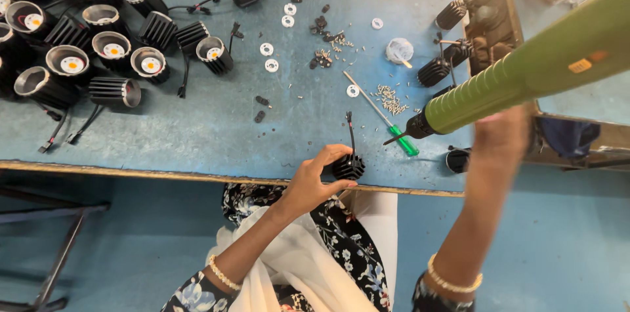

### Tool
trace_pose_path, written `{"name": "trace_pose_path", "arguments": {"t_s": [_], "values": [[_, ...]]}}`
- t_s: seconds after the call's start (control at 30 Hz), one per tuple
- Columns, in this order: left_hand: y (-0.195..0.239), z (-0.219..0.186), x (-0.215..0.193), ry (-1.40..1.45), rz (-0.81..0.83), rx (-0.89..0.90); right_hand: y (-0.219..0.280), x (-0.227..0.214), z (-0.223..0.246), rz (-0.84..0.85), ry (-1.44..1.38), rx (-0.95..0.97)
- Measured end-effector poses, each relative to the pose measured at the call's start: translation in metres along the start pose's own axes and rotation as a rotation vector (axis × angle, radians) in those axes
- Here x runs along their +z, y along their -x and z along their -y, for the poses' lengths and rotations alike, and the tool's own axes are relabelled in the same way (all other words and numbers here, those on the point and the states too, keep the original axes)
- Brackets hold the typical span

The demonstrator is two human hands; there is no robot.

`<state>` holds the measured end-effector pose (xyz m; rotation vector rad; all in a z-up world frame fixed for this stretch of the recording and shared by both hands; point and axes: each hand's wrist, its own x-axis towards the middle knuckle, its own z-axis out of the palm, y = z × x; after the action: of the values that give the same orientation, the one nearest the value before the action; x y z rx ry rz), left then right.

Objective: The person assembles multiple LED light components by placing circuit boards into housings, inserting small screws into the bases, and tightening them using an electric screwdriver and a manual screwdriver.

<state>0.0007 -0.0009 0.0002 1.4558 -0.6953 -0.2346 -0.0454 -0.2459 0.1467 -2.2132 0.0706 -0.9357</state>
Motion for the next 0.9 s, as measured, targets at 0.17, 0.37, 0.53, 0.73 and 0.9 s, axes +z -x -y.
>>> {"name": "trace_pose_path", "arguments": {"t_s": [0.17, 0.37, 0.53, 0.73, 0.9], "values": [[0.0, -0.002, -0.002, -0.029, 0.006, -0.04, 0.068, 0.043, -0.048, 0.287, 0.407, 0.095], [0.0, -0.001, -0.001, -0.042, -0.014, -0.023, 0.076, 0.054, -0.064, 0.246, 0.407, 0.248], [-0.002, -0.002, -0.001, -0.018, -0.009, -0.026, 0.053, 0.052, -0.046, 0.034, 0.112, 0.209], [-0.002, -0.002, 0.0, -0.021, -0.008, -0.02, 0.027, 0.013, -0.019, -0.359, -0.312, 0.112], [-0.001, 0.002, 0.0, -0.055, -0.019, -0.022, 0.026, -0.035, 0.023, -0.398, -0.329, -0.116]]}}
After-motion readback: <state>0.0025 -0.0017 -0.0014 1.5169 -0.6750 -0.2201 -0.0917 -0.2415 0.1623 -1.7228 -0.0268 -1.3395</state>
